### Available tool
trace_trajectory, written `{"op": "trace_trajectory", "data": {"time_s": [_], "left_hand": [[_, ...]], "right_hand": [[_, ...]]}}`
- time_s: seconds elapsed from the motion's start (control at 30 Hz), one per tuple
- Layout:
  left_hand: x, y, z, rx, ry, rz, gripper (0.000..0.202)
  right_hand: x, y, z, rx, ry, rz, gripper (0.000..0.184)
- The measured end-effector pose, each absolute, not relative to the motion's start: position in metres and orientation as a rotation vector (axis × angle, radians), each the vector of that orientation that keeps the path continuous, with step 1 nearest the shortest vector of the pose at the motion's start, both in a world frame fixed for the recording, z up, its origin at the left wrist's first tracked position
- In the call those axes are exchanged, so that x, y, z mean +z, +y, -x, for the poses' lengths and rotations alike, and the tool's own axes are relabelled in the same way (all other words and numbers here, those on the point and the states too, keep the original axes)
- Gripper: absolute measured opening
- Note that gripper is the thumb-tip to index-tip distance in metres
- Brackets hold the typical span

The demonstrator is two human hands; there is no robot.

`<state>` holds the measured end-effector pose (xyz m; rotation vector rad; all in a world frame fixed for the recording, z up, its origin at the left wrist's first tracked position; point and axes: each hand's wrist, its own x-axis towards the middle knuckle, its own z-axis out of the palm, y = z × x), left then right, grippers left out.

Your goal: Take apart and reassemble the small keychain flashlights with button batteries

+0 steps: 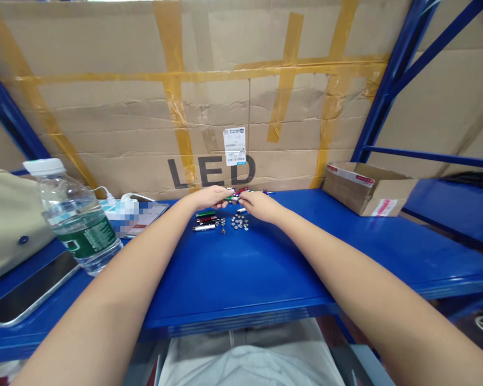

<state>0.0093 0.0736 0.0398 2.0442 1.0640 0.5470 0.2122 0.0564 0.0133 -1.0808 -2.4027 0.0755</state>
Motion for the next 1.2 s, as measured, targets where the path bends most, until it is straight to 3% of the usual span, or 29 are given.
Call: {"op": "trace_trajectory", "data": {"time_s": [0.13,0.53,1.2], "left_hand": [[0.0406,0.0720,-0.0101,0.577,1.059,-2.000,0.032],[0.0436,0.0757,-0.0104,0.401,1.144,-2.072,0.036],[0.0445,0.0709,-0.0152,0.395,1.164,-2.065,0.037]], "right_hand": [[0.0154,0.0529,-0.2109,0.149,-2.403,1.114,0.024],[0.0113,0.0565,-0.2116,0.204,-2.448,1.035,0.022],[0.0147,0.0571,-0.2147,0.315,-2.419,1.032,0.024]]}}
